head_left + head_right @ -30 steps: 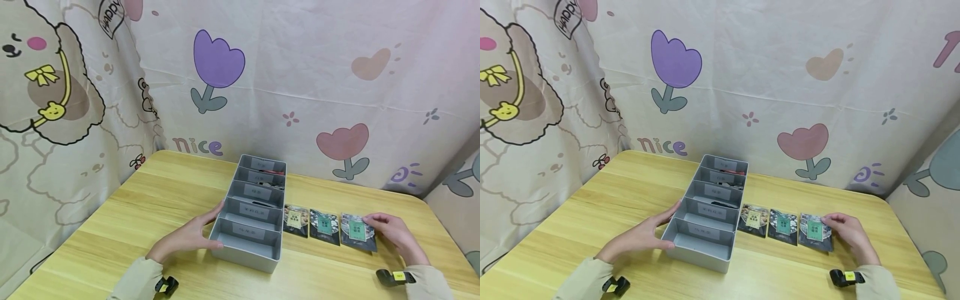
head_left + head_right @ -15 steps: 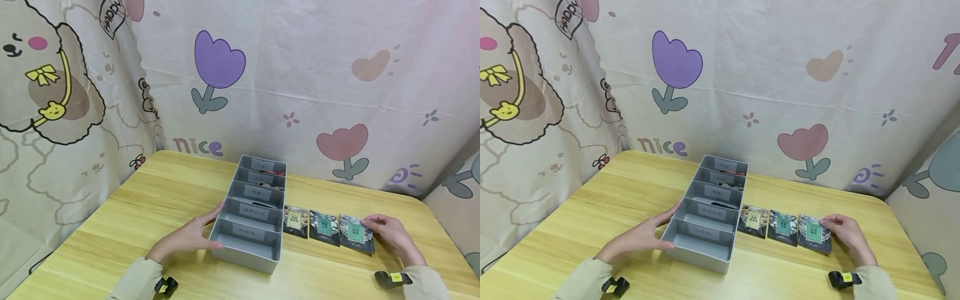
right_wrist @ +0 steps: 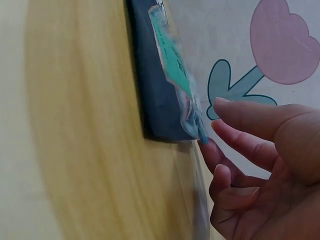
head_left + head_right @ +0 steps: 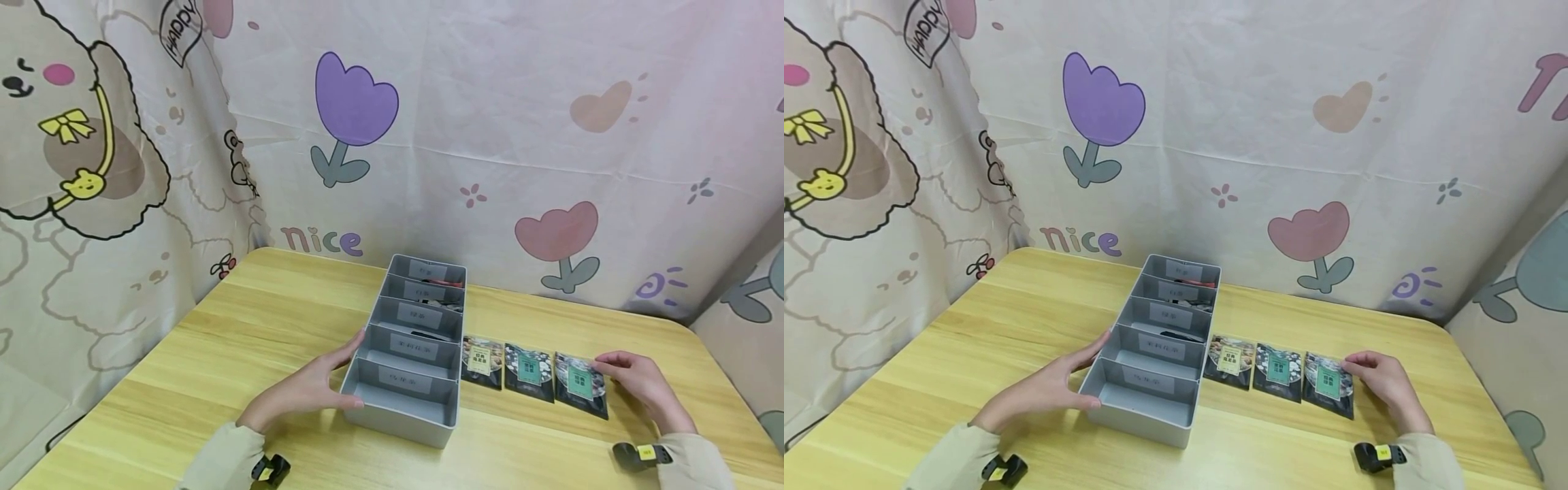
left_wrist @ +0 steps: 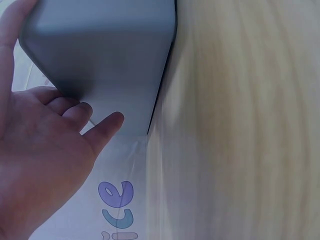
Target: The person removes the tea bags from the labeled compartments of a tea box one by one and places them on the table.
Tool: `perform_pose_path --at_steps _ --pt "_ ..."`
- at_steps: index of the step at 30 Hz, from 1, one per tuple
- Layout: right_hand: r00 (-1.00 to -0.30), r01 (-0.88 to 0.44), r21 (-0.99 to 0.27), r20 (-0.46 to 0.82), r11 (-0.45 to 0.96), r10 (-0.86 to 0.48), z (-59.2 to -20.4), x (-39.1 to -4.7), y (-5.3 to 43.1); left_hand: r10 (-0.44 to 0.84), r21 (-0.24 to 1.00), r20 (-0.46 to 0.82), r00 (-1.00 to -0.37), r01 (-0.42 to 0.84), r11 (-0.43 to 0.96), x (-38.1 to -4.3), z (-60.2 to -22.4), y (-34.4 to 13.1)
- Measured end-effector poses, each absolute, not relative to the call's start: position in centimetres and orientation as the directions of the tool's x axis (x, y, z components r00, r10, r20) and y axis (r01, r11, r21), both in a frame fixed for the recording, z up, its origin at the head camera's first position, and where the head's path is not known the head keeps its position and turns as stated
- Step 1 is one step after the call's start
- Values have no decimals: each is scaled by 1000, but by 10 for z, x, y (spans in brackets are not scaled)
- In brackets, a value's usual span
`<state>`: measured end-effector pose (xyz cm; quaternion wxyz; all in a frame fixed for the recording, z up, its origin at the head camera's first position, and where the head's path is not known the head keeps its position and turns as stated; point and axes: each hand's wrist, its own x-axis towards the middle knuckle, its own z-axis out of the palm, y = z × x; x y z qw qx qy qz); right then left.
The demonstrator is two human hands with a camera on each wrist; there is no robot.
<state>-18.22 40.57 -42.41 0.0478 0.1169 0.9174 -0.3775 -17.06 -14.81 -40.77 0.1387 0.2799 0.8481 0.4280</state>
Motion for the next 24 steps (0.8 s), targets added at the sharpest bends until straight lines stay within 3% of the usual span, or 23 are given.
perform_pose_path --at_steps 24 --pt "-968 252 -679 -175 690 182 -423 -183 406 592 805 9 -806 357 473 -171 -409 -149"
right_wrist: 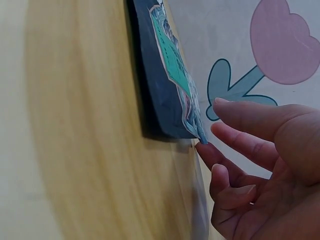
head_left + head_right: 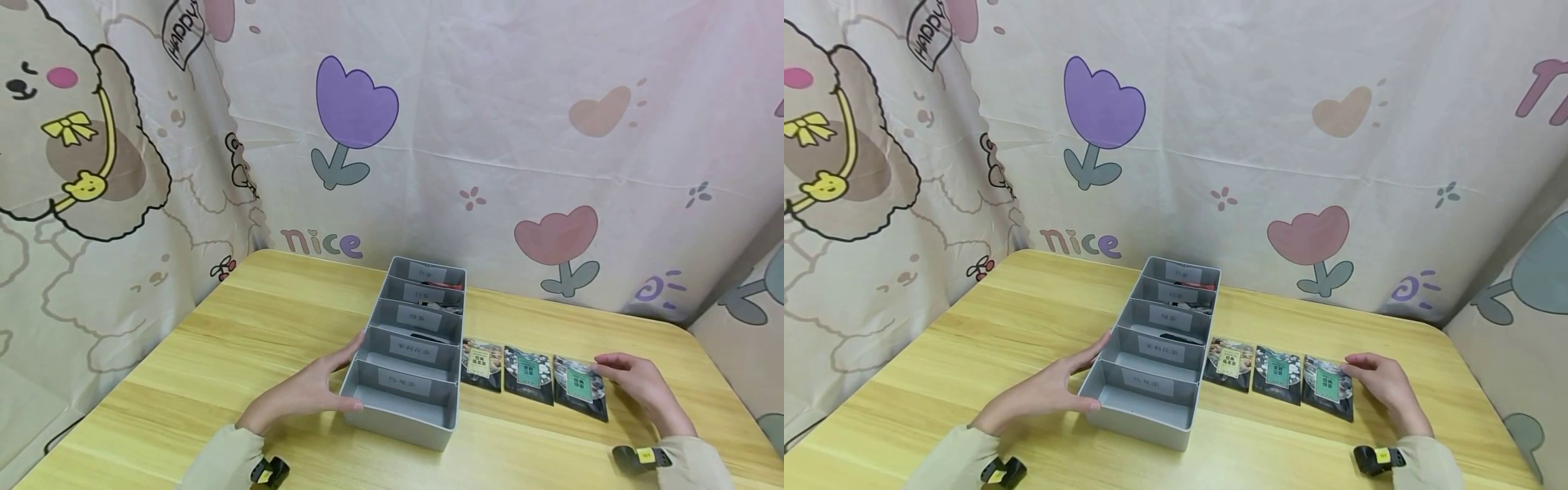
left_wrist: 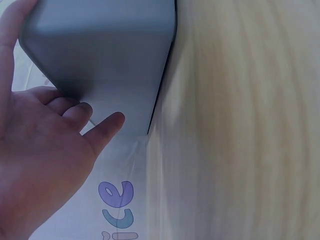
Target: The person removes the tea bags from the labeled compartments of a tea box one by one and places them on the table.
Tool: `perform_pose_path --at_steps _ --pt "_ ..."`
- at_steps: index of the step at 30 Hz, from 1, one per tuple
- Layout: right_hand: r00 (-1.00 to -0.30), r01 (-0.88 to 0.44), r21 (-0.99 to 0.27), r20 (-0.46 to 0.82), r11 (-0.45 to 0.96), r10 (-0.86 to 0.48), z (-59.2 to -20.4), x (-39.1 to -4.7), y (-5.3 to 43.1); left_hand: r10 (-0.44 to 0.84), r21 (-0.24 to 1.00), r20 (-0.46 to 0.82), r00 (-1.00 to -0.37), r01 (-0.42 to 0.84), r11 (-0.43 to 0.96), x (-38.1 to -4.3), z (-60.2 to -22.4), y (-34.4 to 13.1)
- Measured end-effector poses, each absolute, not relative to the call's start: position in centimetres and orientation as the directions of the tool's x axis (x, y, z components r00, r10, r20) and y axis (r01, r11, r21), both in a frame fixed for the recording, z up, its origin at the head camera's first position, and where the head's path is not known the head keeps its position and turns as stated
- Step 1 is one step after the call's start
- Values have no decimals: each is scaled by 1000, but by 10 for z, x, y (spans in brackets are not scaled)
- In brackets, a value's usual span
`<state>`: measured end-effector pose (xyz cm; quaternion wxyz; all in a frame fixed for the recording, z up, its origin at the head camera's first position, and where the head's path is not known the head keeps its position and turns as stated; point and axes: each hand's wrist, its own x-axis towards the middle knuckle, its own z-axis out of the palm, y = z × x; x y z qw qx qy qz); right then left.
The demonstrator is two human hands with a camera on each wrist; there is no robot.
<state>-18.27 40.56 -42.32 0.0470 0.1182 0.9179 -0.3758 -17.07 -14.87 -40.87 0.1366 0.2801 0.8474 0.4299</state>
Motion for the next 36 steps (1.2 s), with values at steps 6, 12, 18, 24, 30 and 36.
perform_pose_path --at_steps 6,12,18,24,30,36 --pt "-967 253 -686 -179 682 179 -423 -183 404 589 808 5 -808 350 474 -170 -408 -149" --pt "-970 242 -685 -168 687 173 -422 -182 403 589 809 6 -808 350 472 -170 -409 -148" --pt "-970 244 -680 -175 691 170 -420 -182 401 594 806 13 -804 360 469 -170 -409 -148" --pt "-972 235 -684 -166 691 166 -418 -181 398 595 807 11 -804 358 469 -171 -410 -147" --pt "-978 210 -689 -145 693 152 -417 -181 395 596 810 14 -803 358 464 -172 -411 -147" --pt "-986 168 -685 -107 709 130 -407 -177 385 596 809 15 -803 360 465 -171 -410 -148"
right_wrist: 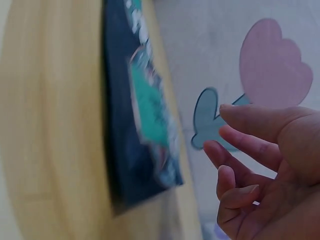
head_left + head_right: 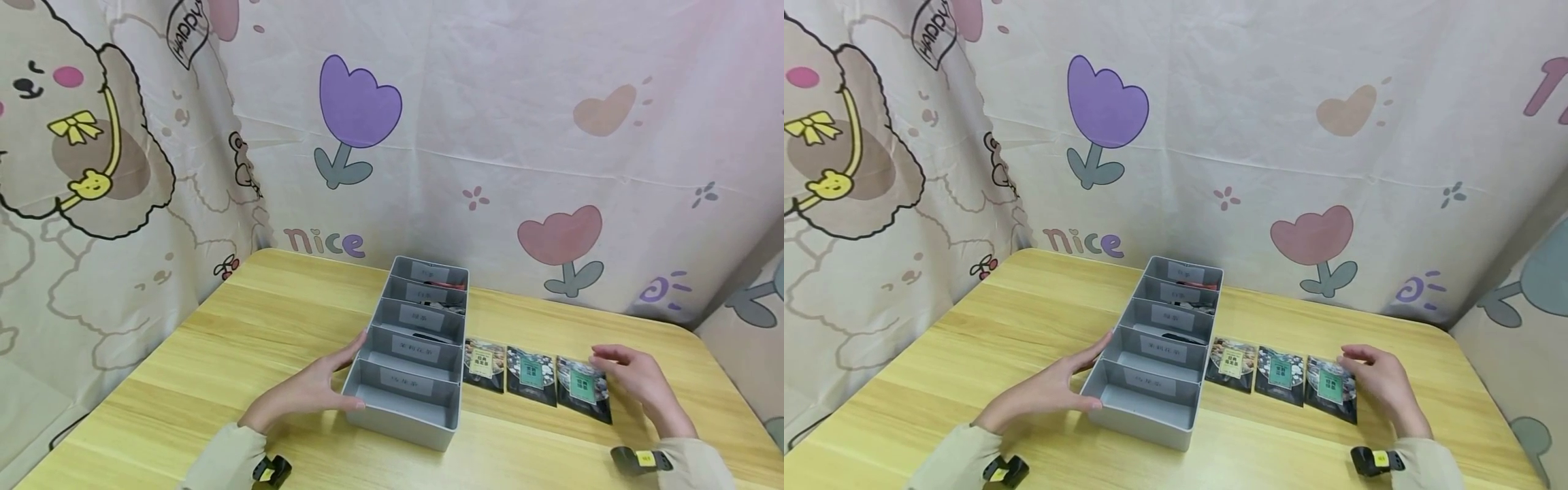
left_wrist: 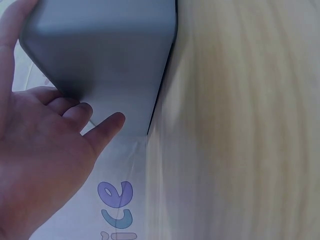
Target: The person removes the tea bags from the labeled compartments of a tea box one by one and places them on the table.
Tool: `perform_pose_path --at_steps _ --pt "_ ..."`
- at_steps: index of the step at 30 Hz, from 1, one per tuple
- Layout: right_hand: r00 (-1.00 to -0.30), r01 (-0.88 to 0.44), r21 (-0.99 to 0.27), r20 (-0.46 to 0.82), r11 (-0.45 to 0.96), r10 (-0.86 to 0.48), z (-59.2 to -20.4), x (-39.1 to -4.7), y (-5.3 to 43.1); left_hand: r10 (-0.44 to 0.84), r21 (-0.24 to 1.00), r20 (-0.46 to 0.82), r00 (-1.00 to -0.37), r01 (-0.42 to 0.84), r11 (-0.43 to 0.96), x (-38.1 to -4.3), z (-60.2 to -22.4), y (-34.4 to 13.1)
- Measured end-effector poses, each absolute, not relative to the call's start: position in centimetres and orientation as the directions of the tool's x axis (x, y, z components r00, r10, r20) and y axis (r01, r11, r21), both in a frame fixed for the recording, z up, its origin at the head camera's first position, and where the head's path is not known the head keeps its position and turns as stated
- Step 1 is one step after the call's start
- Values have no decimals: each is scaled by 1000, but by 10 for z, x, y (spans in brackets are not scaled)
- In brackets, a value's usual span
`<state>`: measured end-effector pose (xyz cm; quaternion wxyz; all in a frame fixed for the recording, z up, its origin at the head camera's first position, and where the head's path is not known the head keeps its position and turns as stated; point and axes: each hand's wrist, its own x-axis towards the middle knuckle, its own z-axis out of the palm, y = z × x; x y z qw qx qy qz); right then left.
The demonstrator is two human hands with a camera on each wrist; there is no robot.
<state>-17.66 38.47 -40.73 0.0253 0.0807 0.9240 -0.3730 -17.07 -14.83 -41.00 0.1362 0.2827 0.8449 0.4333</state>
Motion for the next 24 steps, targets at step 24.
perform_pose_path --at_steps 24 --pt "-987 -144 -727 154 672 -46 -345 -156 275 591 808 17 -806 360 467 -169 -409 -148"
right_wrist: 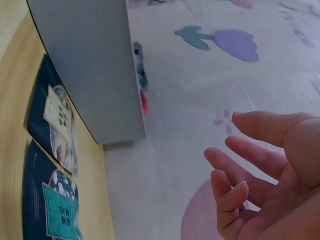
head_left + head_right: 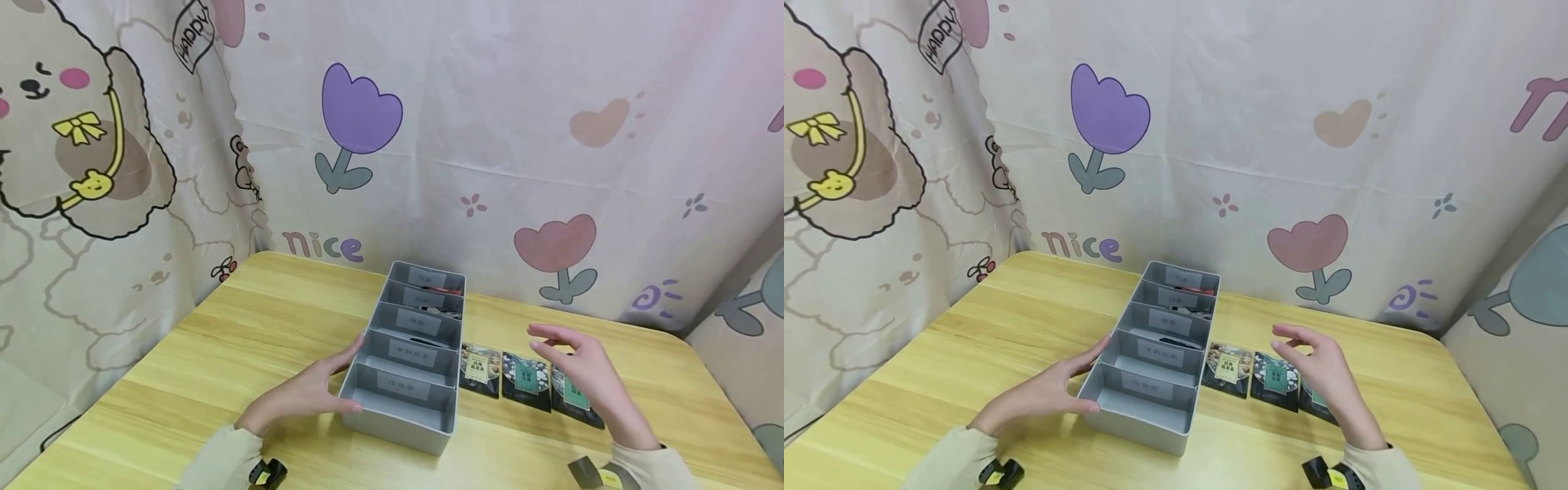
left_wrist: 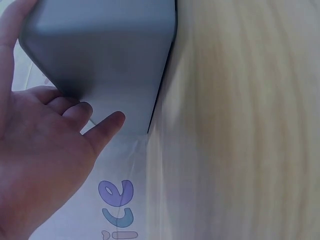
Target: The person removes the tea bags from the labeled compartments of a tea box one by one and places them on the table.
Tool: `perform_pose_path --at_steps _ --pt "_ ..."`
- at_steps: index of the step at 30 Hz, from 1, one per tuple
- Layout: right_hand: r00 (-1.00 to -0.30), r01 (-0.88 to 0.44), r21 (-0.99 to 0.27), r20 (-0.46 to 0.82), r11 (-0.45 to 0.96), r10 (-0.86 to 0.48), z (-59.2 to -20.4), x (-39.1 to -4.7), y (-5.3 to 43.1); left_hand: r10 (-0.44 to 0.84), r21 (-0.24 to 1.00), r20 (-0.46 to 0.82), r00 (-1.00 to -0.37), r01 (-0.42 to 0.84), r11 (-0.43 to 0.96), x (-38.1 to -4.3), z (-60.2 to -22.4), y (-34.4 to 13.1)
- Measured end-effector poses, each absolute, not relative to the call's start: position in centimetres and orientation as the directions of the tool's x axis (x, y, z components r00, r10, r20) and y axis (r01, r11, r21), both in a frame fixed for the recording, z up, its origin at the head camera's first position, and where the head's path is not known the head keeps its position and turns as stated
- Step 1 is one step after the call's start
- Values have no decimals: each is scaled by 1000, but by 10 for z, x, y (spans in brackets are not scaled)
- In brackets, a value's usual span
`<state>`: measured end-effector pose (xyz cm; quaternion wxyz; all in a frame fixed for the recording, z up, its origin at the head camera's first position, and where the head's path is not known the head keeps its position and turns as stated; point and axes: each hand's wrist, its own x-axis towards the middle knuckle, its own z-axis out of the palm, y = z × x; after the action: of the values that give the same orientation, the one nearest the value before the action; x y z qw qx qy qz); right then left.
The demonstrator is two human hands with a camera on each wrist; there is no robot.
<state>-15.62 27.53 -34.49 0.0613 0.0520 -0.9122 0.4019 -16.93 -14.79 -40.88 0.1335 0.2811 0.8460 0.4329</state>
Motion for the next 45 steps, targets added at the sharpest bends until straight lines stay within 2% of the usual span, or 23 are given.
perform_pose_path --at_steps 6,14,22,28,34,45 --pt "-985 -171 -704 140 690 -101 -343 -170 258 592 810 12 -806 355 467 -168 -411 -148" --pt "-949 -314 -636 195 705 -246 -334 -188 231 601 802 34 -799 381 460 -169 -410 -148" --pt "-940 -332 -657 167 677 -299 -341 -204 201 607 803 41 -793 388 452 -170 -410 -149" --pt "-945 -314 -708 171 633 -278 -353 -208 186 610 802 45 -791 393 450 -170 -411 -148" --pt "-943 -322 -708 183 628 -277 -361 -207 176 608 801 46 -793 393 452 -170 -410 -148" --pt "-910 -367 -659 107 656 -401 -372 -203 169 611 805 43 -791 389 447 -170 -411 -148"
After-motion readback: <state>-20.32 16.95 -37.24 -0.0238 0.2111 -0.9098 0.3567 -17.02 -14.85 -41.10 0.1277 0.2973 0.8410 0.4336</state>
